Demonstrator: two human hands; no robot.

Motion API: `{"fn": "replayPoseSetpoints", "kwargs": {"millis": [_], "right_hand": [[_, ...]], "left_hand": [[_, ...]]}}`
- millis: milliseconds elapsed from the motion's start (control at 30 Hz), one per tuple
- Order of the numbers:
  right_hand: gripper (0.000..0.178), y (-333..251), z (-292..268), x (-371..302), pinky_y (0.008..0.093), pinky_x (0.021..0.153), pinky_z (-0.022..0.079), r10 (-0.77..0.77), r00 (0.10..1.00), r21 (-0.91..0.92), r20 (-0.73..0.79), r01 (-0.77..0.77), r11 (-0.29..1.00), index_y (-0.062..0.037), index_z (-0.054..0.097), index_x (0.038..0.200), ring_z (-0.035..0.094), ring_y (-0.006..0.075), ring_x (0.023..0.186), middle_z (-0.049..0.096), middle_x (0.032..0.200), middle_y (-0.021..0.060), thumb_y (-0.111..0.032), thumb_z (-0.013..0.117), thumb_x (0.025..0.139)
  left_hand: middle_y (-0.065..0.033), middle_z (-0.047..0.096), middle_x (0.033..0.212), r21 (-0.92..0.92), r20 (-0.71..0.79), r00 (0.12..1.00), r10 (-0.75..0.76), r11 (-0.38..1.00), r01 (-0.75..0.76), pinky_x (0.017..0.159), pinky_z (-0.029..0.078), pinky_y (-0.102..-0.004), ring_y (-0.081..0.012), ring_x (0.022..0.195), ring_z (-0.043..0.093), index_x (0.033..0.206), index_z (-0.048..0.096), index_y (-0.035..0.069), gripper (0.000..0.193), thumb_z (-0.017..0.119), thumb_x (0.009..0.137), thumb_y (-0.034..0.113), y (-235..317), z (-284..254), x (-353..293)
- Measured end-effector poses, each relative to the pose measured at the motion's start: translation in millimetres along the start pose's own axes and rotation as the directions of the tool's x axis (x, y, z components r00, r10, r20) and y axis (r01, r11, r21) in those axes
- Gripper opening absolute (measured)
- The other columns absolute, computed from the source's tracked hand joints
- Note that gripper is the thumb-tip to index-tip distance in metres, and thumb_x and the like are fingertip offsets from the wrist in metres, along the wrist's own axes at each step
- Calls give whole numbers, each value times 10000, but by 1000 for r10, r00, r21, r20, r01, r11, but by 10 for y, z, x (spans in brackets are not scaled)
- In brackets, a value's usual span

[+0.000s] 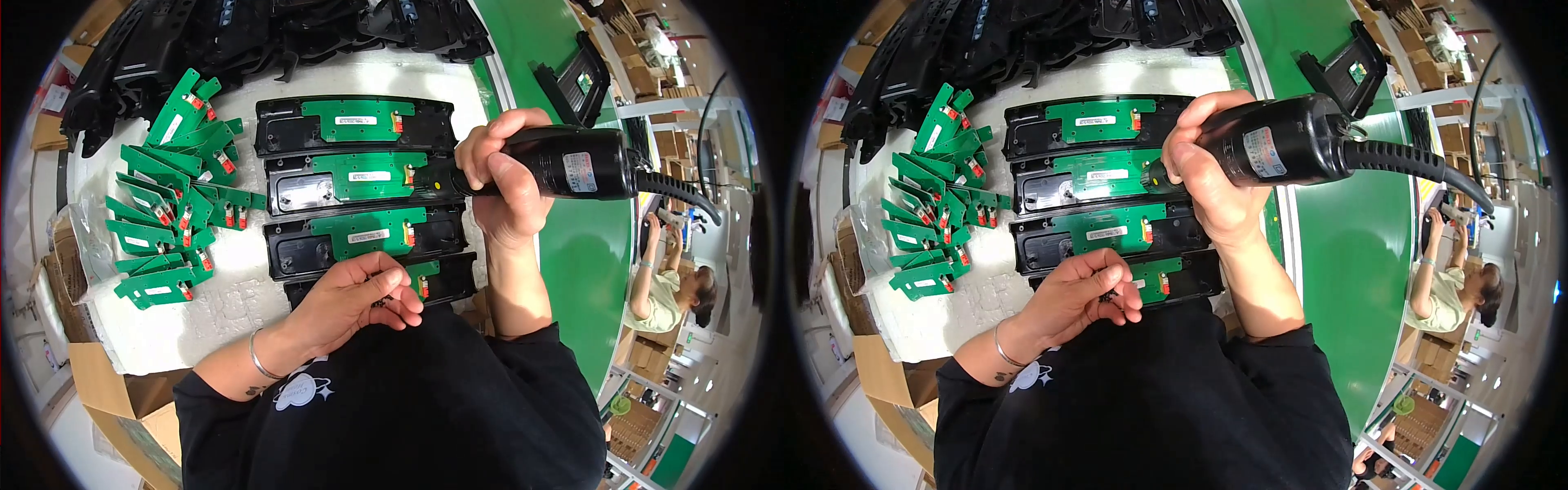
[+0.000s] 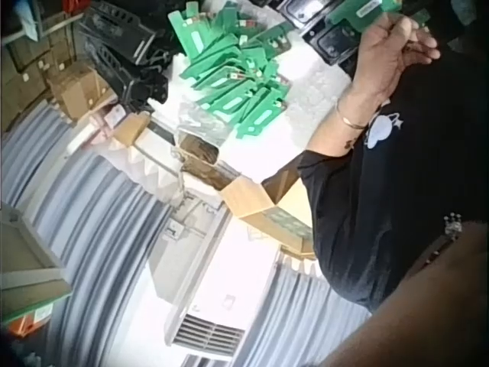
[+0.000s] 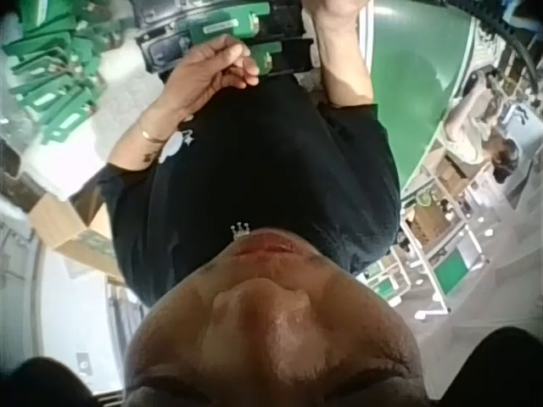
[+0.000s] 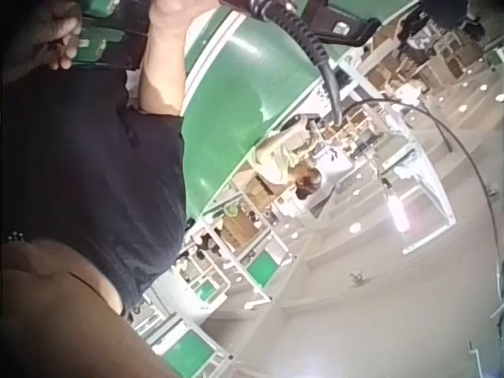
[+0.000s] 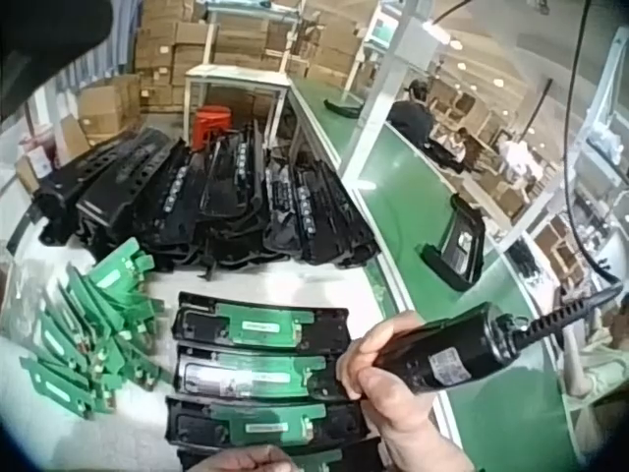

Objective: Assembling electronic components by attaching circuit boards to plastic housings using an electric screwdriver.

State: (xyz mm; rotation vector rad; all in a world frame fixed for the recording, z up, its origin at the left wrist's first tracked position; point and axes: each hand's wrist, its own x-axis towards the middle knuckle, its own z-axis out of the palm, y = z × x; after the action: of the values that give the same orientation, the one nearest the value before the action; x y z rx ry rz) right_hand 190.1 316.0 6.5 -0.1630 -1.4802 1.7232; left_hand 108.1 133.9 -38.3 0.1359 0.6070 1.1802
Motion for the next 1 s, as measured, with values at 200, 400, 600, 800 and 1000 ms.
{"fn": "replayPoseSetpoints", "kwargs": {"millis": [200,400,600,800,1000], "right_hand": [[195,15,32,19,222,488,410,63,997,-57,33,-61,997,22,468,862,473,101,512,498,643,57,25,546,683],[190,11,22,8,210,500,412,68,997,-137,47,-61,989,8,483,841,492,92,551,508,684,42,13,570,673],[233,-584,270,-100,190,411,309,-151,959,160,239,115,980,-76,436,905,436,35,376,459,480,-87,-97,551,703],[252,-806,304,-151,131,430,398,-197,890,174,412,135,975,-107,427,808,516,29,428,552,554,-41,-75,641,679],[251,-741,326,-197,135,424,385,-219,905,194,365,156,969,-108,415,814,514,31,428,545,548,-47,-81,632,692]], "left_hand": [[-83,610,862,67,-89,995,33,997,-27,703,491,-237,-139,767,600,947,568,15,164,539,872,158,18,0,24],[-76,618,866,-58,-162,981,111,991,-122,680,501,-225,-136,745,608,966,576,13,162,565,853,129,12,-40,38],[-54,611,849,-212,-181,968,173,955,-210,667,493,-210,-111,734,591,947,575,21,145,555,861,136,17,-87,71],[-44,605,836,-307,-131,965,226,916,-257,658,488,-216,-102,742,578,929,576,31,136,547,866,148,-8,-63,132],[-37,599,800,-368,-56,962,267,890,-269,657,479,-217,-99,728,569,921,576,37,135,540,871,158,-69,-96,168]]}}
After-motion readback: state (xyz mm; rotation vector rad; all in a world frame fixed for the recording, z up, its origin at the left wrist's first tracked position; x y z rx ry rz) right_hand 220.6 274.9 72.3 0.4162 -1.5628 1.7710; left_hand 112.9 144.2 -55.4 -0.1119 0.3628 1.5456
